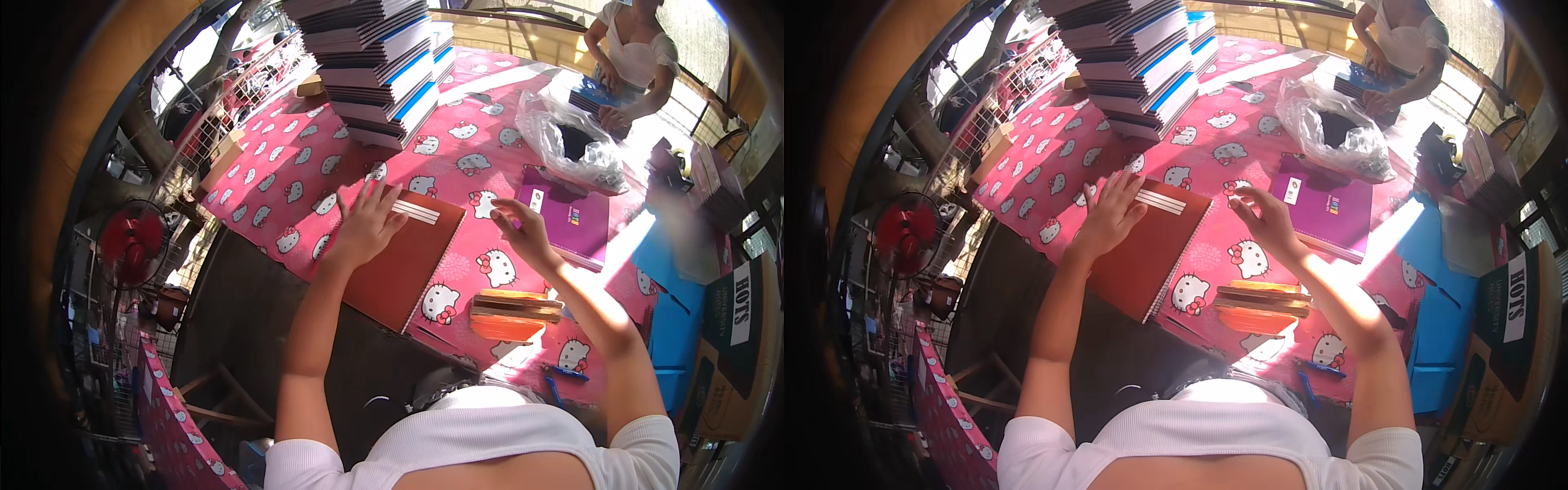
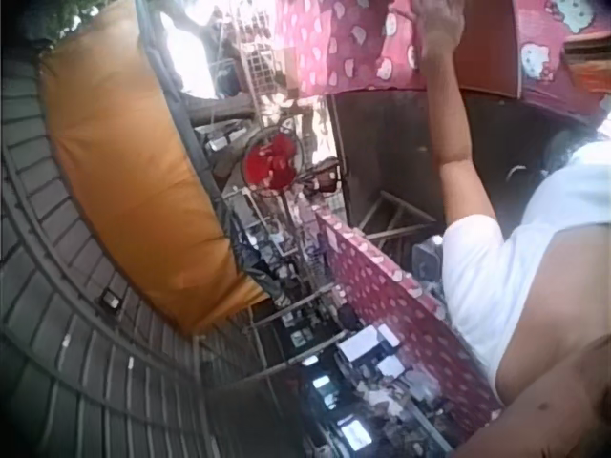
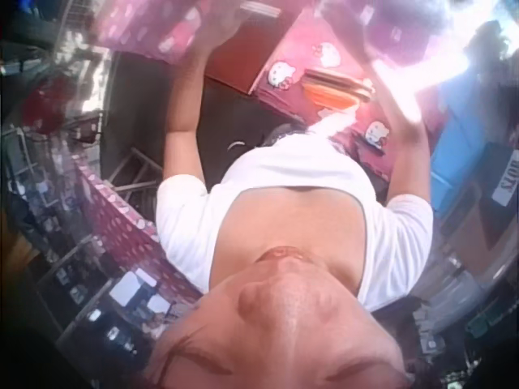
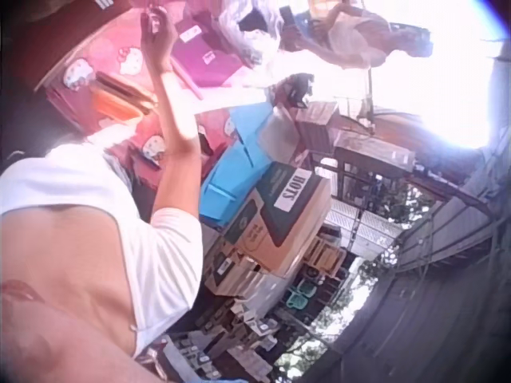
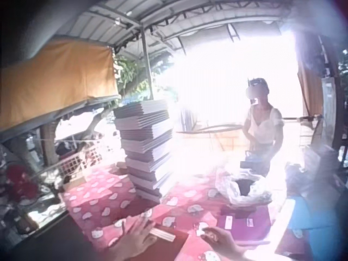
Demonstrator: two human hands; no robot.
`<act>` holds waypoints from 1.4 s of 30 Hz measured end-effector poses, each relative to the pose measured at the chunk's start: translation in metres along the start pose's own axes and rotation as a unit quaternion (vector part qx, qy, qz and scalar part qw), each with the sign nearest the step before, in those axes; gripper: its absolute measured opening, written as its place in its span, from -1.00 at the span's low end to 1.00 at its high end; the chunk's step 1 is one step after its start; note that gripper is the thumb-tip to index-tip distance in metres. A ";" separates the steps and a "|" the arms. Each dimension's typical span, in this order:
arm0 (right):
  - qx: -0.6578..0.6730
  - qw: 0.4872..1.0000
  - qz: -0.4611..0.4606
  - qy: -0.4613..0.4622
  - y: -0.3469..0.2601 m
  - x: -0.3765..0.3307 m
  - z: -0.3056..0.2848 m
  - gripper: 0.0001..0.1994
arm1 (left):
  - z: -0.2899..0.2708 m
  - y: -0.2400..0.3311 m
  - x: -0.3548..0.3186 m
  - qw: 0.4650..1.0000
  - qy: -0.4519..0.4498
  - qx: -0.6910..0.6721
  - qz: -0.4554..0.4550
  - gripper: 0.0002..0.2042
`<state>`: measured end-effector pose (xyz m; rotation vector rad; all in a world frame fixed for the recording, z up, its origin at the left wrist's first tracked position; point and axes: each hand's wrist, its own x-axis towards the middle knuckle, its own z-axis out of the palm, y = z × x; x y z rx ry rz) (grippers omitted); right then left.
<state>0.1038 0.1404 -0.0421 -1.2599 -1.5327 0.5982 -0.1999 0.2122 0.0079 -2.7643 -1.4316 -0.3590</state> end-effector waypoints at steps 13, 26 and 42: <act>0.214 0.961 0.088 0.149 0.039 0.064 0.143 -0.61 | 0.110 -0.092 -0.123 0.596 0.534 -0.463 -0.381 -0.48; -0.484 0.818 -0.053 -0.307 0.096 0.024 -0.033 -0.63 | -0.026 0.013 -0.036 0.616 0.472 -0.576 -0.258 -0.69; -0.223 0.914 -0.026 -0.338 0.109 0.038 -0.065 -0.66 | 0.188 0.175 0.149 0.494 -0.120 -0.701 -0.500 -0.73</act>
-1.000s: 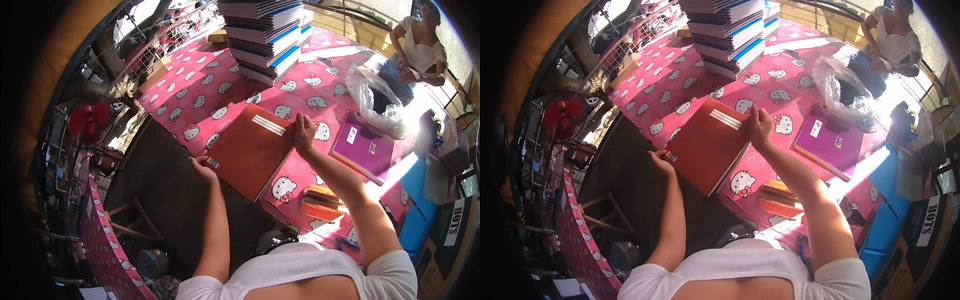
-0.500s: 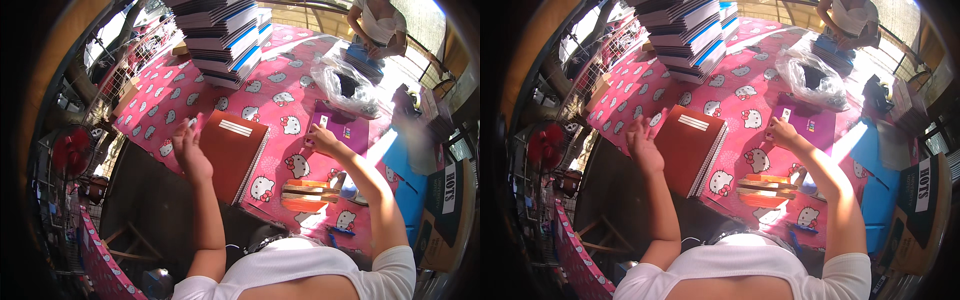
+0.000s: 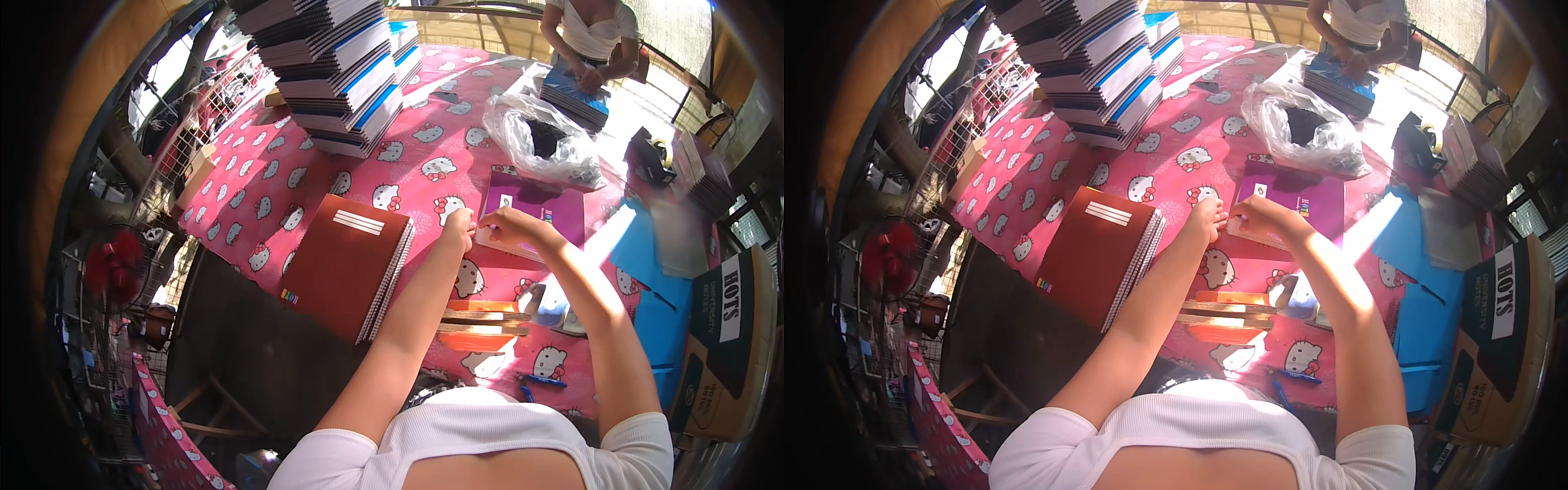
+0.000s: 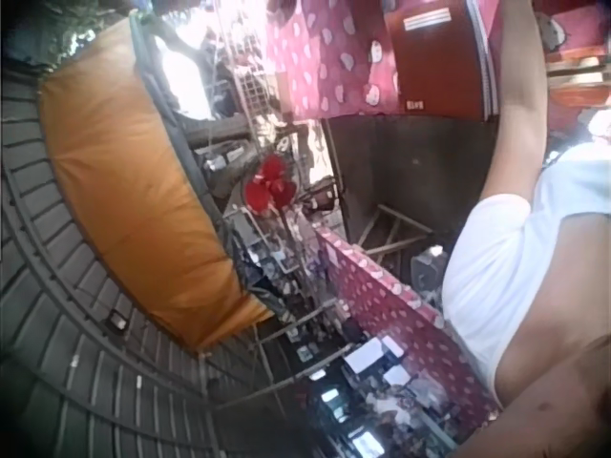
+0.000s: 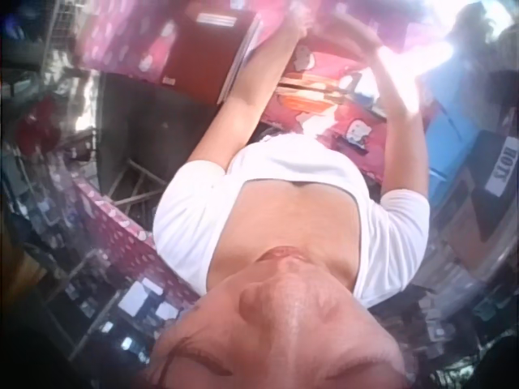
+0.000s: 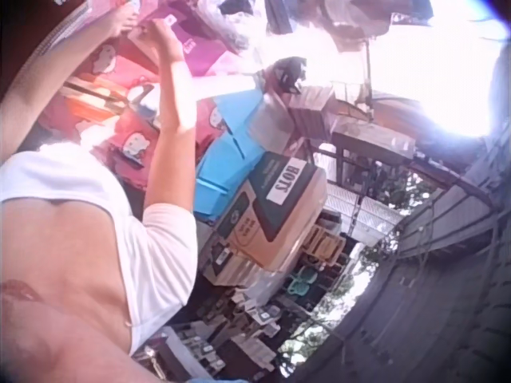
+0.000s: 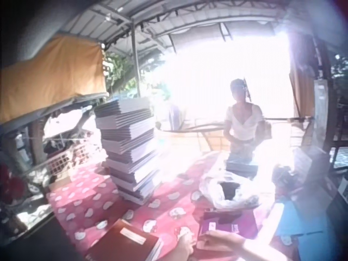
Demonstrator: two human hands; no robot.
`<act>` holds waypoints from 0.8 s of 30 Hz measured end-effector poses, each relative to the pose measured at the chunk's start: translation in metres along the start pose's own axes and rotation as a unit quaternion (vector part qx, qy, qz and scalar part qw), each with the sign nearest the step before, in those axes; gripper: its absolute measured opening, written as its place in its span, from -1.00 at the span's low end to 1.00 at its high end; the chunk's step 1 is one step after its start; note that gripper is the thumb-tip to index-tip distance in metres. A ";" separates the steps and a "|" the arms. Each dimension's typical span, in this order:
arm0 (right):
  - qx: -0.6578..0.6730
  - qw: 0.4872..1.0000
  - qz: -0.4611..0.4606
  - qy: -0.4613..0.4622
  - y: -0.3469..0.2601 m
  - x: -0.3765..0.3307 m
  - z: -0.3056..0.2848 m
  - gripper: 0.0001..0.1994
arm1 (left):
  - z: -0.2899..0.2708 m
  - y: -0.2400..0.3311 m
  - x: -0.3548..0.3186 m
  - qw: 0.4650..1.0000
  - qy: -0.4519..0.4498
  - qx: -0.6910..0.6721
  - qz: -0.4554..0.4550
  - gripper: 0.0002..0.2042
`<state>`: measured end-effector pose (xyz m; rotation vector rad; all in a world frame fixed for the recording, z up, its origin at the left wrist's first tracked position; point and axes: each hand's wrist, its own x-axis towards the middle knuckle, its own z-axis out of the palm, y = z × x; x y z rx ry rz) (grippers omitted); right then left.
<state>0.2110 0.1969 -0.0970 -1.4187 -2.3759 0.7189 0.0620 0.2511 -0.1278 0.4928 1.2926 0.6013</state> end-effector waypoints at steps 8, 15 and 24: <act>-0.189 0.980 -0.019 0.064 -0.013 -0.001 0.026 -0.77 | 0.004 0.002 0.012 0.989 -0.020 0.149 -0.011 -0.61; -0.036 0.999 -0.011 0.007 -0.018 -0.002 0.003 -0.75 | -0.004 0.005 0.024 0.986 -0.020 0.163 -0.005 -0.74; -0.138 0.990 -0.007 0.034 -0.017 -0.007 0.015 -0.66 | 0.003 0.006 0.017 0.983 -0.033 0.178 -0.007 -0.87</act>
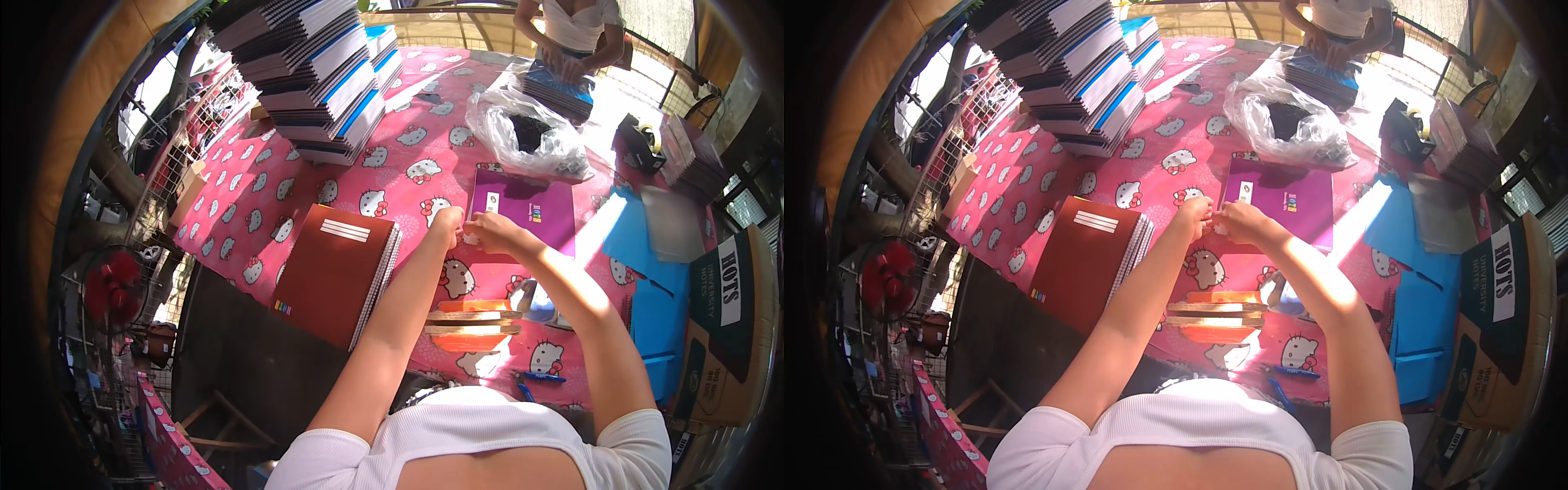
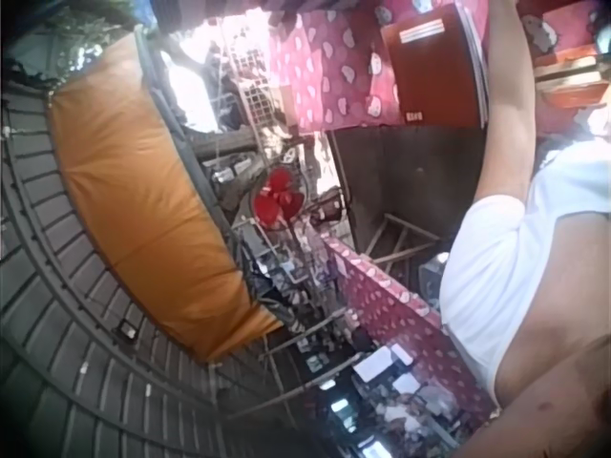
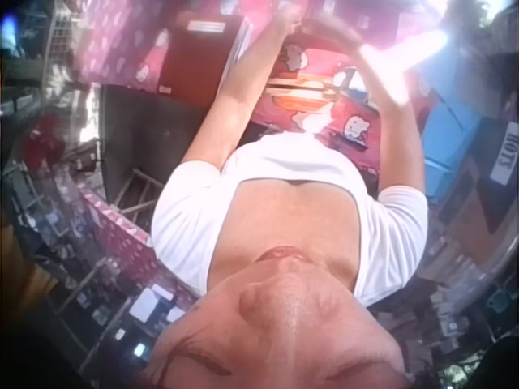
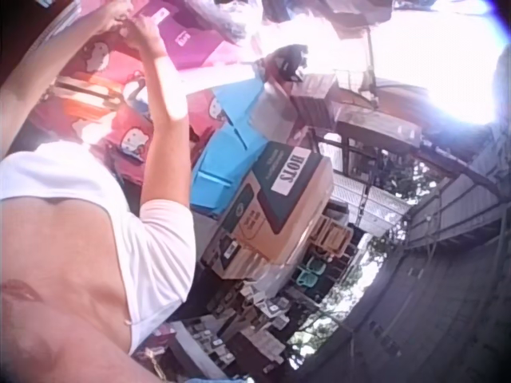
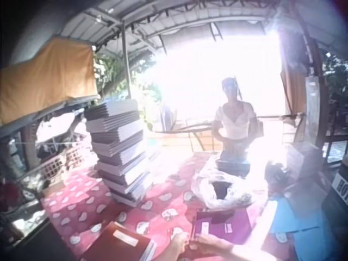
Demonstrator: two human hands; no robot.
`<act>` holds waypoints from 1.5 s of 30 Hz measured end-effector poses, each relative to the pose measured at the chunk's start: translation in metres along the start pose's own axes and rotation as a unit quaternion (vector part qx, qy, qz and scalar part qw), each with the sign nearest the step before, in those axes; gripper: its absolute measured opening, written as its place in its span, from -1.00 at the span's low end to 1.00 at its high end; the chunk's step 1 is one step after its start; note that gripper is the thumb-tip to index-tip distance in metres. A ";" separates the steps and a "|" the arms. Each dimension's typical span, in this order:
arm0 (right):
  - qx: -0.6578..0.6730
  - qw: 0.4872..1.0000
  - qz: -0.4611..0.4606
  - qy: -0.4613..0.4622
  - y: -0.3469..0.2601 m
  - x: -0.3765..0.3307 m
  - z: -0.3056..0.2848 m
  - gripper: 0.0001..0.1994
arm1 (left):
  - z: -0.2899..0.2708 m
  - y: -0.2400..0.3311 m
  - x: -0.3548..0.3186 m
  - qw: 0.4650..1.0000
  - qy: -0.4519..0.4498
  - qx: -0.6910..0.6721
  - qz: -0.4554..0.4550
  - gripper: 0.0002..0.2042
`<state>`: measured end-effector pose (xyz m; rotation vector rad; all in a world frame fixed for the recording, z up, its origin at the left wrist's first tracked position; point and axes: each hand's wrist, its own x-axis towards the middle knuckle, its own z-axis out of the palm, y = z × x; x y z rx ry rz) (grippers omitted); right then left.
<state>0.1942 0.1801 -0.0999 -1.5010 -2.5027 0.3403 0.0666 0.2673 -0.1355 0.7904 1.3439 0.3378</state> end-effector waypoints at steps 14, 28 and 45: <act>0.138 0.987 0.038 0.066 -0.003 -0.006 -0.016 -0.70 | -0.013 0.005 0.000 0.995 -0.087 -0.045 -0.016 -0.84; 0.229 0.967 0.037 0.109 0.018 -0.027 -0.056 -0.66 | 0.011 -0.004 -0.025 0.969 -0.156 -0.187 0.029 -0.80; 0.115 0.979 -0.050 0.161 0.011 -0.034 -0.044 -0.72 | 0.015 -0.005 -0.040 0.973 -0.164 -0.129 0.097 -0.73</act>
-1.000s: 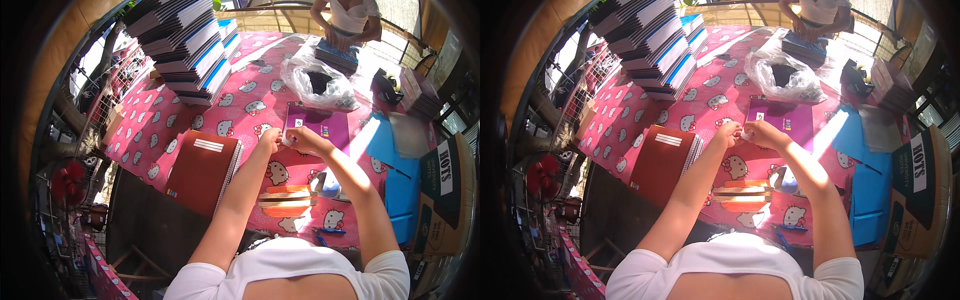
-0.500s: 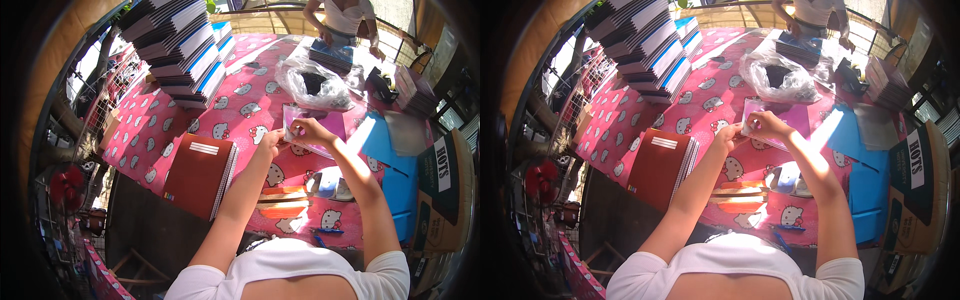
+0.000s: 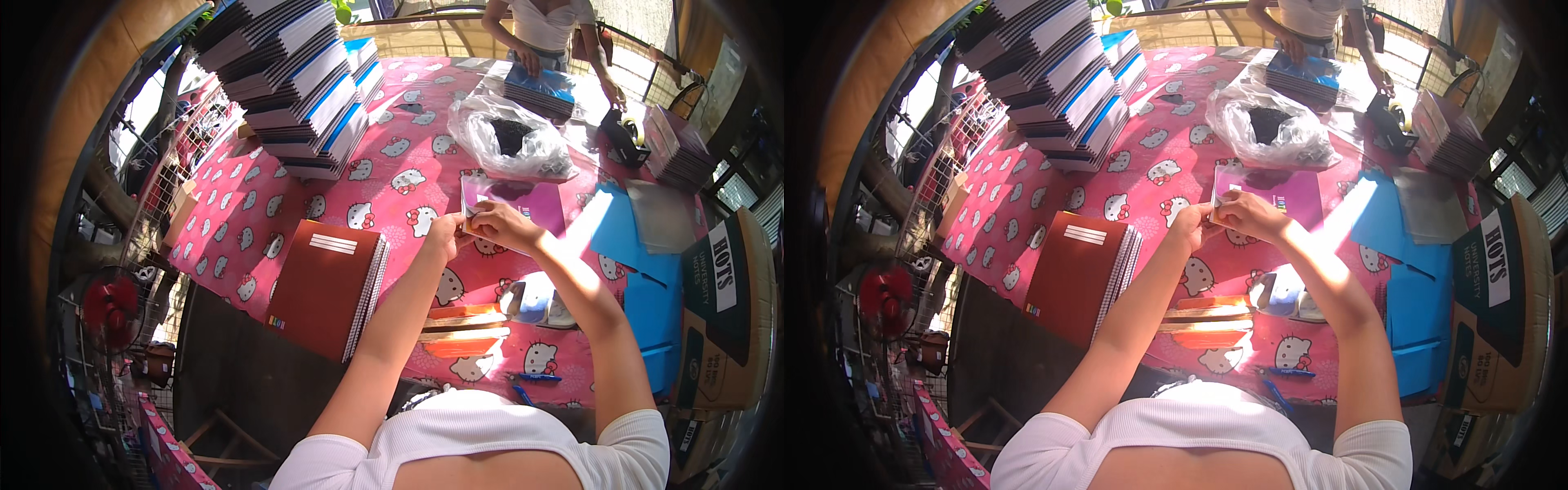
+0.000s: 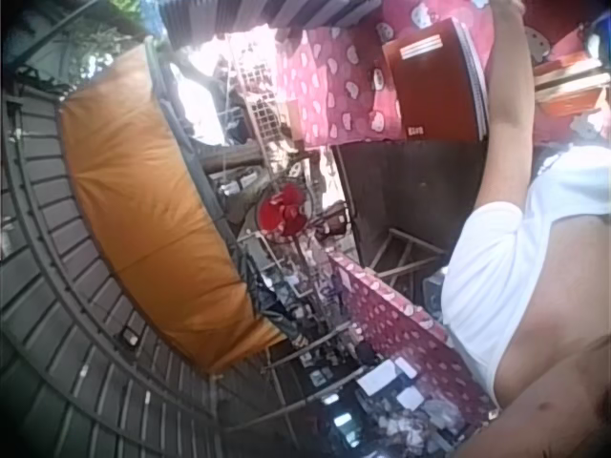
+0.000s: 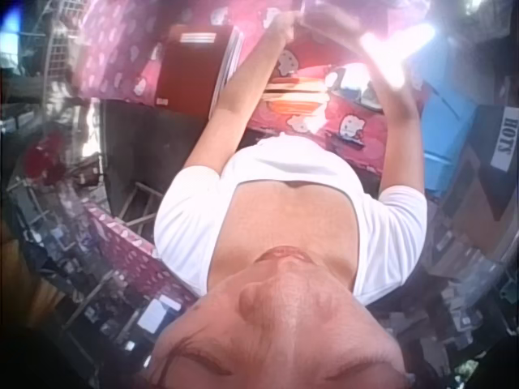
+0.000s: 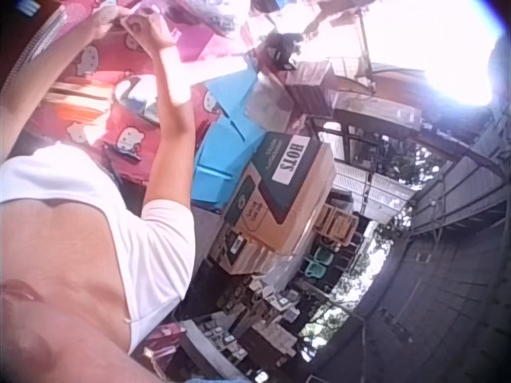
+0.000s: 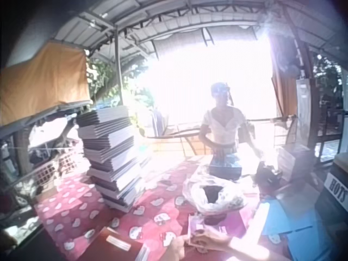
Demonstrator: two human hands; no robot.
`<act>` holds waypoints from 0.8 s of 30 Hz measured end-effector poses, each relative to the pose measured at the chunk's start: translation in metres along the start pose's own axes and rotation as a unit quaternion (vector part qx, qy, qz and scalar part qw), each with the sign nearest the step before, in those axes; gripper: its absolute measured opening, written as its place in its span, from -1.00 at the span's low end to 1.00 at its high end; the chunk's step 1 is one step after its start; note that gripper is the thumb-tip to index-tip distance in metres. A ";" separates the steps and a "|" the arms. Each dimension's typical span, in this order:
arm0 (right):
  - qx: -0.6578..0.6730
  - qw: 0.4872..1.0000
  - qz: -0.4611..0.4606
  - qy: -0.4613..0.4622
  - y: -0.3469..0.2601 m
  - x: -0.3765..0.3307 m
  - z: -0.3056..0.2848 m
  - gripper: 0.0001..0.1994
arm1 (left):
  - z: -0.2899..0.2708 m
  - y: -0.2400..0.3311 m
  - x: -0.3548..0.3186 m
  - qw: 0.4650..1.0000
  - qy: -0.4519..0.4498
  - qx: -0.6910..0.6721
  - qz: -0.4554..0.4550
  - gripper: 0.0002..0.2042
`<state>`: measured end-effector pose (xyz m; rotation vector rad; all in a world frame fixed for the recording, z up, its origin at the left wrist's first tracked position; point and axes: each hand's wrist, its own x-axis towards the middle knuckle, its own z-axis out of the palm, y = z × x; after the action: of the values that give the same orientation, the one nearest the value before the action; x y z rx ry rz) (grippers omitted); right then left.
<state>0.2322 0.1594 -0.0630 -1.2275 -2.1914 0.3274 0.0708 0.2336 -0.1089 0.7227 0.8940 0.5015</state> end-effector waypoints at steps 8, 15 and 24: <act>0.029 0.988 0.082 0.131 0.005 -0.016 0.019 -0.74 | 0.015 -0.005 -0.006 0.996 -0.037 -0.078 -0.010 -0.54; 0.010 0.950 0.136 0.280 -0.016 -0.009 -0.046 -0.44 | 0.005 -0.003 -0.008 0.990 0.019 0.134 0.048 -0.76; -0.080 0.904 0.146 0.394 -0.067 -0.035 -0.183 -0.53 | -0.013 0.109 -0.145 0.874 0.159 0.281 0.364 -0.71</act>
<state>0.3113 0.0805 0.1002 -1.4511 -1.3564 -0.2215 -0.0285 0.2140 0.0417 1.5702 1.0769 1.0719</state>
